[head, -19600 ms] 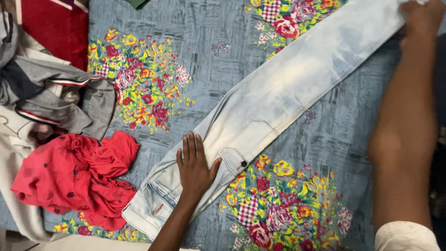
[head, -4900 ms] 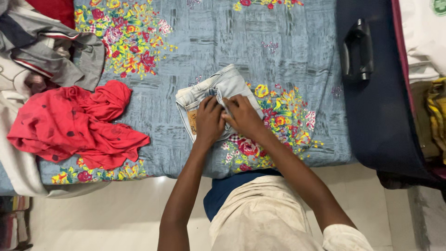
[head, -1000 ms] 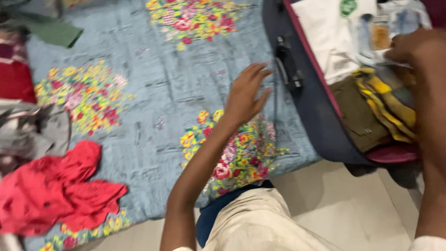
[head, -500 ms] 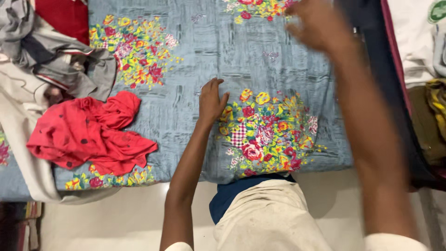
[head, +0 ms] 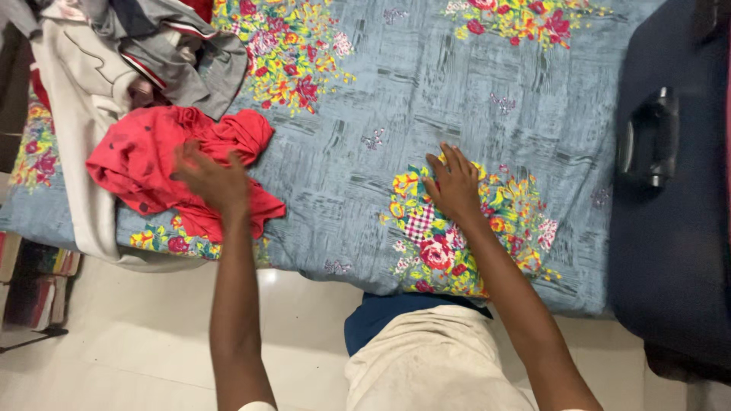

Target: The person folds a pair of blue jeans and a pair of white jeans by hand on a bed before placing them into a suitcase.

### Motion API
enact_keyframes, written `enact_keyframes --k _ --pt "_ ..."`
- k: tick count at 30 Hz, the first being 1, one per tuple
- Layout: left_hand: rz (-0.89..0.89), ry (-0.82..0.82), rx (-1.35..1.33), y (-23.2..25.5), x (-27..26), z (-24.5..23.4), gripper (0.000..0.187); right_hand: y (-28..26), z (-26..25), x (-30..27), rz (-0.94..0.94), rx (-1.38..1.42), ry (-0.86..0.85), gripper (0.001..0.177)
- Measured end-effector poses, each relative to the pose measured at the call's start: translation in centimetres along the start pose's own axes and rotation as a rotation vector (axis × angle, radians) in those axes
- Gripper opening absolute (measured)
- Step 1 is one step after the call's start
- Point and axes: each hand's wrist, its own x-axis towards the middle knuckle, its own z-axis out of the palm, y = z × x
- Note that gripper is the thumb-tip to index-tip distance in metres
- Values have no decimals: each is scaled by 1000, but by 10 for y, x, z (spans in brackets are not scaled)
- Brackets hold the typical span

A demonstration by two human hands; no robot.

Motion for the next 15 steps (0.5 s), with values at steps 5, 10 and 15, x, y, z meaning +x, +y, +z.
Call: enact_keyframes --k 5,10,15 --pt "-234 54 0 -73 18 3 91 -1 -3 4 -5 -12 6 53" --pt "-444 -328 81 -85 24 21 80 -5 -6 3 12 16 4 51" --pt "-448 -257 88 -112 42 10 47 -6 -8 6 14 7 6 52"
